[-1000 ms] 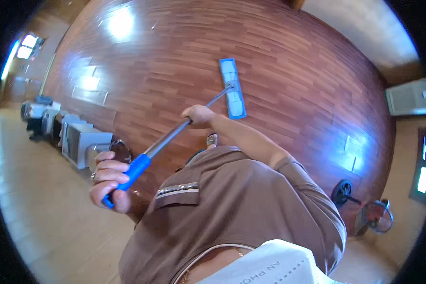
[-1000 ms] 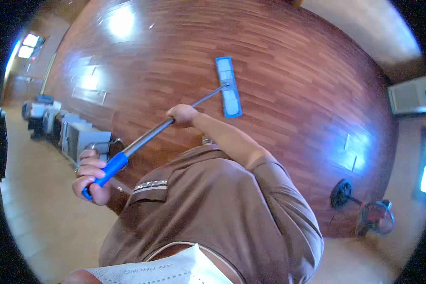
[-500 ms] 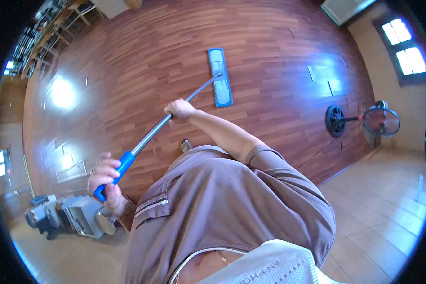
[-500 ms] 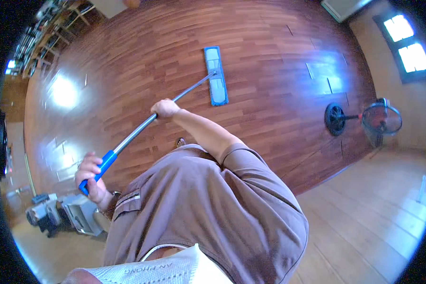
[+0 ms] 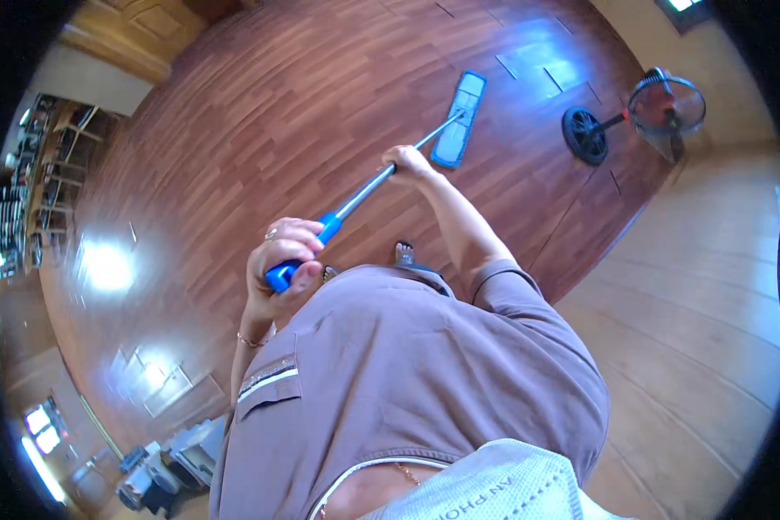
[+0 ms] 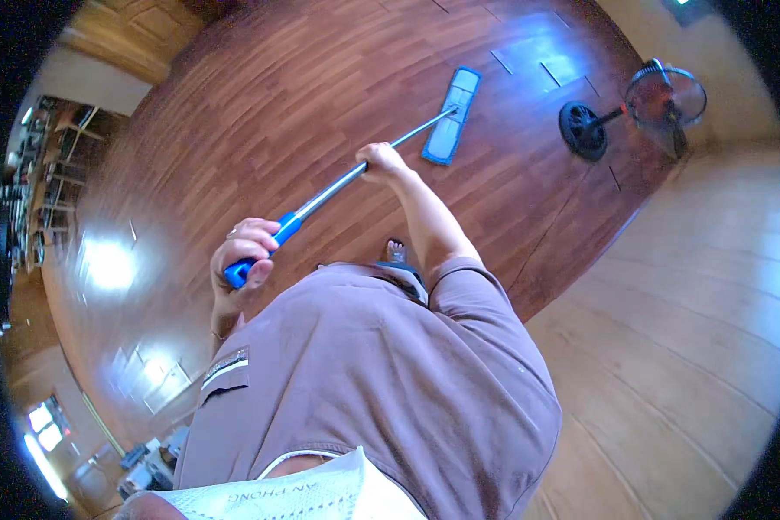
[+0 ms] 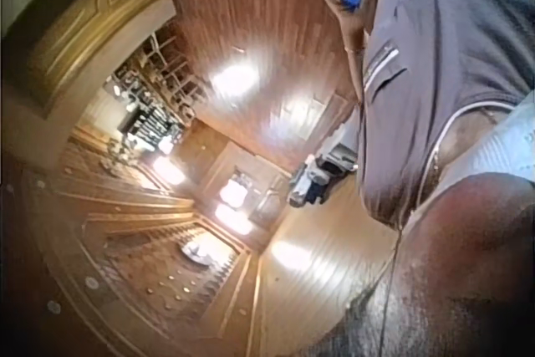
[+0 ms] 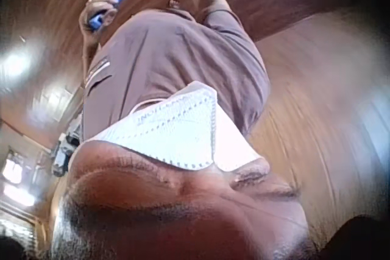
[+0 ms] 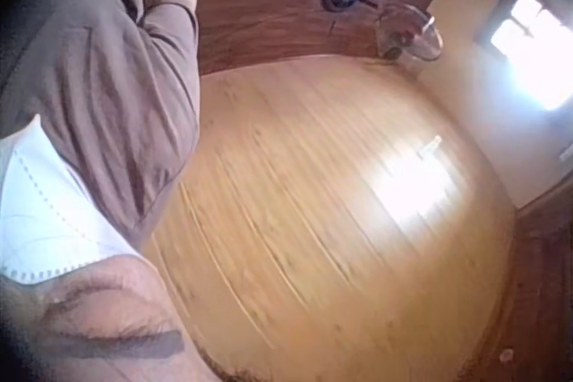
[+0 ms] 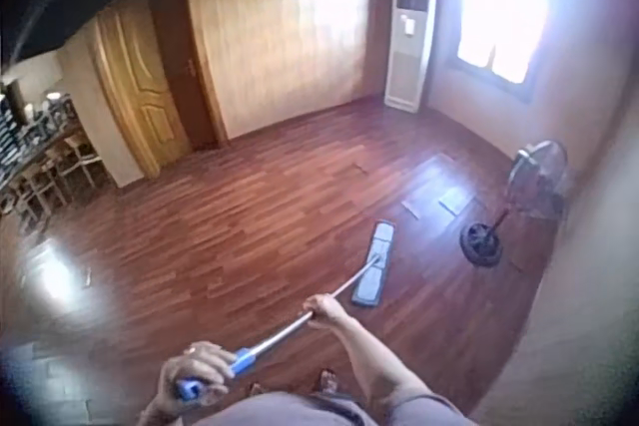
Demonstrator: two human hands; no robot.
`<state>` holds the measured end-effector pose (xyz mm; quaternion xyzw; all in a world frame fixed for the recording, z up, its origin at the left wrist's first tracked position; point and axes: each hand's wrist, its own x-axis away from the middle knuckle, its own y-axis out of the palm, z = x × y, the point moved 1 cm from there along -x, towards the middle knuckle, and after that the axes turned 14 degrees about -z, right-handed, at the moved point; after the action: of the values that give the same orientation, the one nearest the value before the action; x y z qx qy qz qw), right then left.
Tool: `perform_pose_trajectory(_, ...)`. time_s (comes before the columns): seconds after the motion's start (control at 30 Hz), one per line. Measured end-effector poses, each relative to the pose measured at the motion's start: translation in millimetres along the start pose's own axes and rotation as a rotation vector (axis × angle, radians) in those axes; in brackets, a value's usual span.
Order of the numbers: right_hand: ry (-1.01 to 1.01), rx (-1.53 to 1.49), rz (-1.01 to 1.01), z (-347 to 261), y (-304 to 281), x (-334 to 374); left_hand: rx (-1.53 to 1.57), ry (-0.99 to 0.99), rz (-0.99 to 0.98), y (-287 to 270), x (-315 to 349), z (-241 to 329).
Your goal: The recorder is using a flat mop to clean a wooden floor in a large room.
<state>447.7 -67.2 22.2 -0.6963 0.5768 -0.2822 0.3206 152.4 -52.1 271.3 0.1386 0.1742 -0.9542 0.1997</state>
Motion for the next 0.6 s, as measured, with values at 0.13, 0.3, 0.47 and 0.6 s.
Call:
perform_pose_trajectory(0.13,0.14,0.037,0.028,26.2,-16.0,44.5,0.107,-0.023,-0.093,14.5,-28.8,-5.3)
perform_pose_trajectory(0.3,0.284,0.024,0.151,24.3,-26.9,93.6,0.195,0.022,-0.228,22.6,-50.4,-14.8)
perform_pose_trajectory(0.47,0.399,0.04,0.276,23.3,-27.7,129.4,0.246,0.062,-0.374,20.6,-73.4,-24.3)
perform_pose_trajectory(0.6,0.476,0.087,0.37,17.4,-13.7,171.5,0.277,0.103,-0.479,31.1,-79.9,-34.5)
